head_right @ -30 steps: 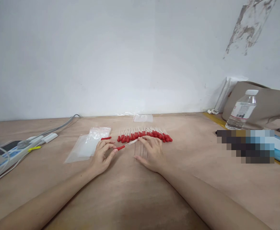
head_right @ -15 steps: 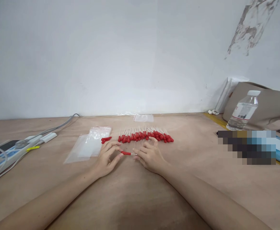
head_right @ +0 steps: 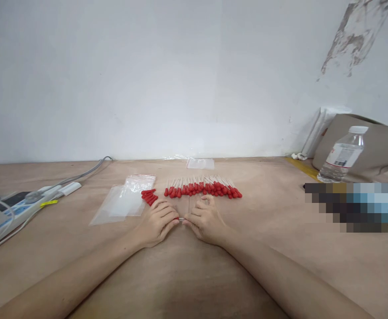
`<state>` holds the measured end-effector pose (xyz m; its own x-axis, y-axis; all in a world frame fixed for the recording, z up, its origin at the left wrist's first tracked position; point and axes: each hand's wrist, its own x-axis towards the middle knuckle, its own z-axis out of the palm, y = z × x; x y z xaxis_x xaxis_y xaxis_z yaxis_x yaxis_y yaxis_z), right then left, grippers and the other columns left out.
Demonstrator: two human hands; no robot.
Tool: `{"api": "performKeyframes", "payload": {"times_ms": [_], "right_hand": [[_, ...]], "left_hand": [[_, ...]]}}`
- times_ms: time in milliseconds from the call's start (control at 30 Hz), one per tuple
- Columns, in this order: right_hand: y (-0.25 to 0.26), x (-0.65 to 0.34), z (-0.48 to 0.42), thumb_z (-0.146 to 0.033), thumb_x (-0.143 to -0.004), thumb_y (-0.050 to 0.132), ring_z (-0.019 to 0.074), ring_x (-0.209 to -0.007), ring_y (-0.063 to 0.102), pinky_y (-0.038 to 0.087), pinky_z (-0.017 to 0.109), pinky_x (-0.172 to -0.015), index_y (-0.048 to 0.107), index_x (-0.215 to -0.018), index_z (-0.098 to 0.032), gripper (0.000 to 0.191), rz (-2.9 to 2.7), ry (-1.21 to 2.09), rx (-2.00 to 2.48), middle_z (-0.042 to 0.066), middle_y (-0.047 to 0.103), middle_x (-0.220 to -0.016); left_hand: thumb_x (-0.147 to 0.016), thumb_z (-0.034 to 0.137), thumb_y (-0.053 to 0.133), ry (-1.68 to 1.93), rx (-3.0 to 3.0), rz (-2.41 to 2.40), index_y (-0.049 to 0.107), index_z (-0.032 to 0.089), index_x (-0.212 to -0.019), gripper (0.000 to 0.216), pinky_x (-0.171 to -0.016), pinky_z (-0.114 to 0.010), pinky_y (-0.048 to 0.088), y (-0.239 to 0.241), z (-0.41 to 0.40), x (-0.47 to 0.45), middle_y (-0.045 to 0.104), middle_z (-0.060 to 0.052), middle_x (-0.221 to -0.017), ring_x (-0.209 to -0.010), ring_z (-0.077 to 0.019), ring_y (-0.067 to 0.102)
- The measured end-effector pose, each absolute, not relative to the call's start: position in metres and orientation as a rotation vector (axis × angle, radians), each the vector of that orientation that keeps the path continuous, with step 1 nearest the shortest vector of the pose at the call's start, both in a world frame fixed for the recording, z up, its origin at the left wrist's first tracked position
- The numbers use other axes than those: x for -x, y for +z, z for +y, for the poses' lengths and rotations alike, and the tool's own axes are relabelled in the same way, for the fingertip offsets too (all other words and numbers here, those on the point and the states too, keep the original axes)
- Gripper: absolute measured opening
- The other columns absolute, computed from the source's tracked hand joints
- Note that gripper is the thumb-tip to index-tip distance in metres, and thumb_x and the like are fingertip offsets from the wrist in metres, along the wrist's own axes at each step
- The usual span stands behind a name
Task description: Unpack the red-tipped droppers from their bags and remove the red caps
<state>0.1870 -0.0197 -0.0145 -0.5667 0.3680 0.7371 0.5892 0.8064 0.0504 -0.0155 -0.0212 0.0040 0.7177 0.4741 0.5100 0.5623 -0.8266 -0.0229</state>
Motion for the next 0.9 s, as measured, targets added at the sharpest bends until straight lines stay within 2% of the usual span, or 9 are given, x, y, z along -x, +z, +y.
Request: {"api": "performKeyframes", "payload": {"times_ms": [233,433,667,900], "right_hand": [[-0.011,-0.189,-0.023,-0.024,-0.083,0.049,0.0100,-0.064,0.039,0.023,0.036,-0.086,0.060,-0.078,-0.019,0.013,-2.229,-0.514,0.621,-0.004,0.051,-0.055],[-0.013,-0.191,-0.024,-0.024,-0.083,0.051,0.0098,-0.064,0.040,0.024,0.037,-0.086,0.060,-0.086,-0.021,0.010,-2.202,-0.640,0.584,-0.005,0.052,-0.056],[-0.015,-0.195,-0.028,-0.021,-0.083,0.051,0.0094,-0.066,0.044,0.024,0.035,-0.088,0.059,-0.097,-0.026,0.017,-2.198,-0.688,0.588,-0.006,0.054,-0.058],[-0.015,-0.202,-0.030,-0.018,-0.084,0.046,0.0094,-0.062,0.042,0.025,0.035,-0.086,0.060,-0.099,-0.029,0.023,-2.183,-0.667,0.625,-0.005,0.053,-0.057]], "left_hand": [[-0.088,0.024,0.037,-0.652,2.765,-0.855,0.053,0.017,-0.073,0.023,-0.091,-0.039,0.029,0.008,-0.024,0.019,0.056,-0.002,-0.074,-0.083,-0.0157,0.048],[-0.088,0.024,0.034,-0.645,2.795,-0.845,0.052,0.017,-0.073,0.025,-0.092,-0.040,0.027,0.007,-0.025,0.021,0.056,-0.002,-0.073,-0.080,-0.0155,0.047],[-0.088,0.023,0.034,-0.669,2.790,-0.829,0.053,0.018,-0.074,0.024,-0.091,-0.041,0.028,0.007,-0.025,0.023,0.057,-0.002,-0.072,-0.079,-0.0159,0.047],[-0.088,0.023,0.033,-0.720,2.770,-0.890,0.052,0.018,-0.073,0.024,-0.074,-0.035,0.034,0.003,-0.023,0.026,0.054,-0.002,-0.068,-0.071,-0.0159,0.045]]}}
